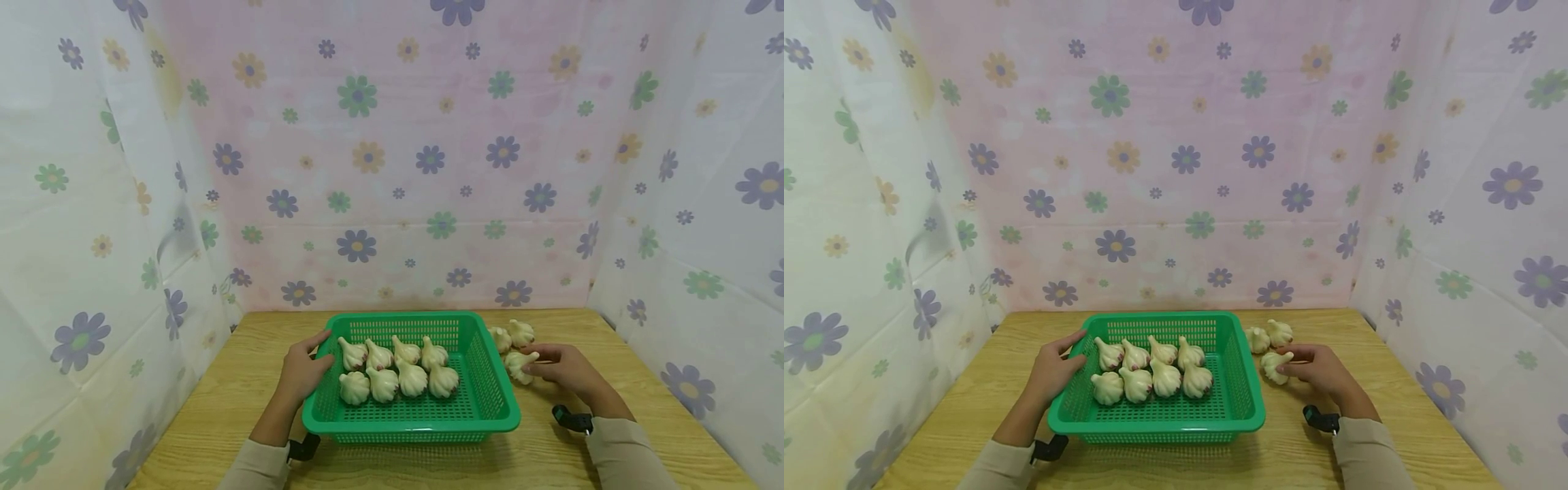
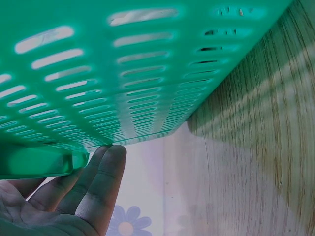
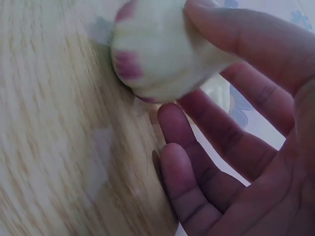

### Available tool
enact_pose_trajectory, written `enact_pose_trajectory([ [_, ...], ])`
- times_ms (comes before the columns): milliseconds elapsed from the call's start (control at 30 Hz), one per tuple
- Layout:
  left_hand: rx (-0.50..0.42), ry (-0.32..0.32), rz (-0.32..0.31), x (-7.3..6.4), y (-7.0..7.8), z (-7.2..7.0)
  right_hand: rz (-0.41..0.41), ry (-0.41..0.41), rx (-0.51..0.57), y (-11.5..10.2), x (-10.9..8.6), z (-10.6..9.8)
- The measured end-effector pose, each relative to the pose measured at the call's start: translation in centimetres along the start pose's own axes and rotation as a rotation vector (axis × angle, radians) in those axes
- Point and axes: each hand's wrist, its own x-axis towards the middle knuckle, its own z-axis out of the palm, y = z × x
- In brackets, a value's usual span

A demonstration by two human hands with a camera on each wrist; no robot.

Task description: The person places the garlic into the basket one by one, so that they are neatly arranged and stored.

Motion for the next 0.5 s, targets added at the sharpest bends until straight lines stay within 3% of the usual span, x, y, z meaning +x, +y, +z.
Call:
enact_pose_trajectory([
  [233, -0.004, 0.004, 0.003, -0.1, 0.0, 0.0, 0.012, 0.025, -0.054, -0.4, -0.1, -0.2],
  [500, -0.006, -0.001, 0.007, 0.0, -0.2, 0.0, -0.009, 0.093, 0.046, -1.1, -0.4, -0.5],
])
